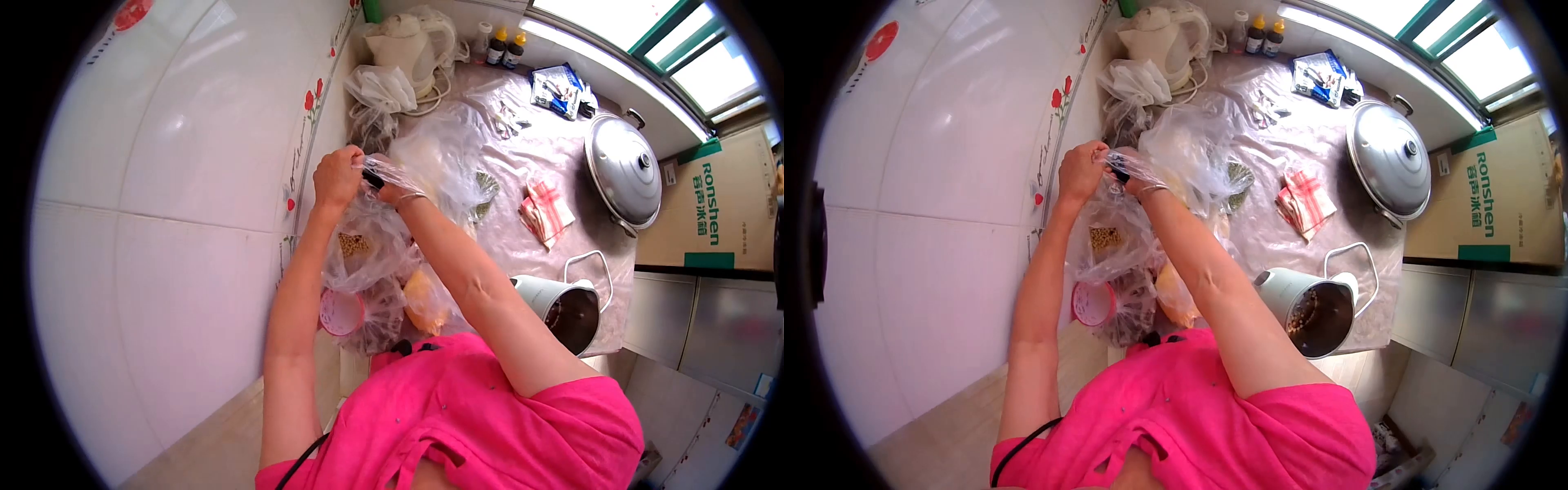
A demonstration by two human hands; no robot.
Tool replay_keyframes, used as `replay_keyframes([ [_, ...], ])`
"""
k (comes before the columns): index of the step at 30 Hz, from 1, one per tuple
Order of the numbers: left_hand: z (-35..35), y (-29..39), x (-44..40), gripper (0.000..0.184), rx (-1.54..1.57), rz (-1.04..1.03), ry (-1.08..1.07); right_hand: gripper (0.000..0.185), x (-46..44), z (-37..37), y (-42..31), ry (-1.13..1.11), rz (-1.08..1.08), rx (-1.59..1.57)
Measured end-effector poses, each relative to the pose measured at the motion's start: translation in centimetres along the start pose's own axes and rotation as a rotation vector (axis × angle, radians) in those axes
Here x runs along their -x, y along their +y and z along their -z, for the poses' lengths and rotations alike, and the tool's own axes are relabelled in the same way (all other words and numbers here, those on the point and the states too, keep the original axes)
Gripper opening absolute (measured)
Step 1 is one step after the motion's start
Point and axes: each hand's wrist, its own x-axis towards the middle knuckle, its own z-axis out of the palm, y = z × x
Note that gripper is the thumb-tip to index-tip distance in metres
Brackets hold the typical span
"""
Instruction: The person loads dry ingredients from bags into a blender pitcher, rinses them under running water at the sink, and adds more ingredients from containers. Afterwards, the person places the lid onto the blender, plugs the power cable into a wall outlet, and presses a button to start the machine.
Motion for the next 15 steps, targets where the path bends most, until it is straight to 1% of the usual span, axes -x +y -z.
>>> replay_keyframes([
  [2,-0.1,0.0,0.1,0.015,-0.012,-0.004,0.007,0.014,-1.0,0.9,0.5,0.037,-0.149,-0.096],
  [5,0.2,0.7,0.6,0.017,-0.053,-0.011,0.037,0.015,-0.3,1.4,1.1,0.118,-0.129,-0.142],
  [7,0.5,0.9,0.9,0.020,-0.057,0.006,0.027,0.013,0.5,1.5,1.0,0.026,-0.087,-0.159],
  [10,0.6,0.5,1.2,0.027,-0.013,-0.046,0.025,0.011,0.9,1.8,1.2,-0.066,-0.059,-0.230],
  [11,0.7,0.3,1.3,0.032,0.068,-0.035,0.017,0.011,0.8,1.8,1.4,-0.089,-0.056,-0.261],
  [13,1.0,0.3,1.8,0.042,0.228,-0.011,-0.002,0.013,1.0,1.1,0.9,-0.016,-0.104,-0.251],
  [15,1.6,0.6,2.4,0.050,0.301,0.026,-0.013,0.016,0.6,0.8,0.5,0.020,-0.148,-0.285],
])
